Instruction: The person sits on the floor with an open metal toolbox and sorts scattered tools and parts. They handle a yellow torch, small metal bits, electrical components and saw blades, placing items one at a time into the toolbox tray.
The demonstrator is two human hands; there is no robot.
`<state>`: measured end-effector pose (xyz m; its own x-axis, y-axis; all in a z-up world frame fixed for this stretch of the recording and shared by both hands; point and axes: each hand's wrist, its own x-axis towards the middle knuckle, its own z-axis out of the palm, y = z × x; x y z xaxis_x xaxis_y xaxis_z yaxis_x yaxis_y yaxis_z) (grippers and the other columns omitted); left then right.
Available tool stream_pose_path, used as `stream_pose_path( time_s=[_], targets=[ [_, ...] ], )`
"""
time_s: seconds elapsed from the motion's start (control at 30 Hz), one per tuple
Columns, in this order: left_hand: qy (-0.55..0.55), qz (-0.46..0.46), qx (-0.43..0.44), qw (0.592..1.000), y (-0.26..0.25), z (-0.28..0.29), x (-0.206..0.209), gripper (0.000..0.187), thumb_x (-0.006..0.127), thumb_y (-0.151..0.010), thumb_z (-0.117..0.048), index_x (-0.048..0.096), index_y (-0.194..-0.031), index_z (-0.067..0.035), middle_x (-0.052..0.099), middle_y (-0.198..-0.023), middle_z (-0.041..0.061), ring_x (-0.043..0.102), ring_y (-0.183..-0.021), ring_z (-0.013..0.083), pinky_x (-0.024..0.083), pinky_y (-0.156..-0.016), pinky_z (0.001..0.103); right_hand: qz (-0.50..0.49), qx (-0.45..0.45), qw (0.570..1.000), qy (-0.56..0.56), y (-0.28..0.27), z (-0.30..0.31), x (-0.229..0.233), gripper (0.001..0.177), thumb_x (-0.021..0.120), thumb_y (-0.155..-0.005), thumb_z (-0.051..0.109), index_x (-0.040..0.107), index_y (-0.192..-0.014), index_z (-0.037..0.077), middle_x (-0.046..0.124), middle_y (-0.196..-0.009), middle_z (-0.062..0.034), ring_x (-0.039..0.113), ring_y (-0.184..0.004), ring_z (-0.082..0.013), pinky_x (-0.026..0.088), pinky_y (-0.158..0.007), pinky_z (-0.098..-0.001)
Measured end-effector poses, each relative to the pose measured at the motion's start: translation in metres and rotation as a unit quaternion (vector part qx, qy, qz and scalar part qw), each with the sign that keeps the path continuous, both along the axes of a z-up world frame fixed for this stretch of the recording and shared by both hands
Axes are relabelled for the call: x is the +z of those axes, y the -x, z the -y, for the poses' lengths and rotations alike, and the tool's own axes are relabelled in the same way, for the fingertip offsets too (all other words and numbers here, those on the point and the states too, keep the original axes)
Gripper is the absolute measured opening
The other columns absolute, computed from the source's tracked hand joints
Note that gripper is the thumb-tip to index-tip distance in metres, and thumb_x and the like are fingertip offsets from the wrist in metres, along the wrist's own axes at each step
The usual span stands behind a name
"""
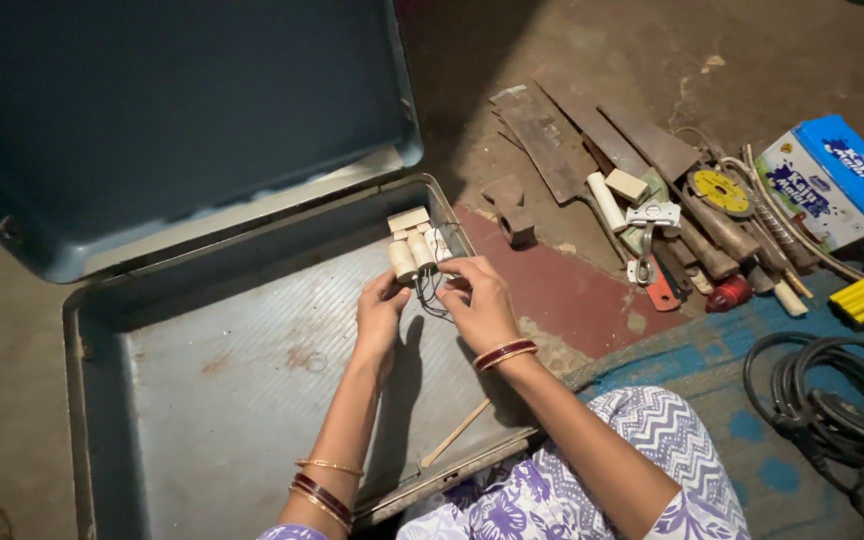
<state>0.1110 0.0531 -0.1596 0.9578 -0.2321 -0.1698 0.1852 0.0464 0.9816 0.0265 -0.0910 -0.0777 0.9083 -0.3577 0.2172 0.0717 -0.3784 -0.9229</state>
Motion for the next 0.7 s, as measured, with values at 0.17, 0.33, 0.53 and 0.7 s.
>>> stream_pose_path(
  time_s=[0.17, 0.33, 0.53, 0.7],
  targets=[
    [0.022, -0.057, 0.024, 0.998, 0.000, 0.003, 0.000, 0.038, 0.061, -0.092, 0.001, 0.070, -0.128, -0.001, 0.069, -0.107, 0.005, 0.052, -0.086, 0.0150, 0.044, -0.076, 0.029, -0.005, 0.002, 1.000, -0.031, 0.000, -0.001, 0.003, 0.028, 0.071, -0.085, -0.001, 0.071, -0.113, -0.001, 0.065, -0.113, -0.0087, 0.072, -0.092, -0.0167, 0.058, -0.077, -0.0262],
    [0.029, -0.077, 0.048, 0.995, 0.000, 0.000, -0.002, 0.038, 0.059, -0.093, -0.001, 0.068, -0.129, -0.001, 0.071, -0.108, 0.007, 0.058, -0.090, 0.0136, 0.046, -0.079, 0.027, -0.014, 0.001, 0.999, -0.052, 0.003, -0.001, 0.010, 0.028, 0.070, -0.085, -0.001, 0.071, -0.113, 0.000, 0.064, -0.112, -0.0077, 0.071, -0.093, -0.0156, 0.058, -0.079, -0.0260],
    [0.038, -0.086, 0.068, 0.993, -0.002, -0.001, -0.005, 0.038, 0.060, -0.093, -0.001, 0.064, -0.130, 0.001, 0.071, -0.117, 0.011, 0.064, -0.105, 0.0179, 0.049, -0.091, 0.029, -0.026, -0.008, 0.998, -0.055, 0.006, -0.003, 0.014, 0.026, 0.069, -0.086, 0.000, 0.071, -0.112, -0.001, 0.064, -0.111, -0.0070, 0.071, -0.091, -0.0153, 0.058, -0.078, -0.0262],
    [0.047, -0.049, 0.037, 0.997, -0.002, 0.002, -0.009, 0.039, 0.060, -0.091, 0.001, 0.066, -0.130, 0.003, 0.071, -0.120, 0.012, 0.065, -0.109, 0.0188, 0.049, -0.094, 0.029, -0.025, -0.008, 0.998, -0.061, 0.007, -0.003, 0.012, 0.025, 0.070, -0.086, 0.001, 0.072, -0.112, -0.001, 0.064, -0.111, -0.0067, 0.071, -0.091, -0.0148, 0.059, -0.078, -0.0259]
  ],
)
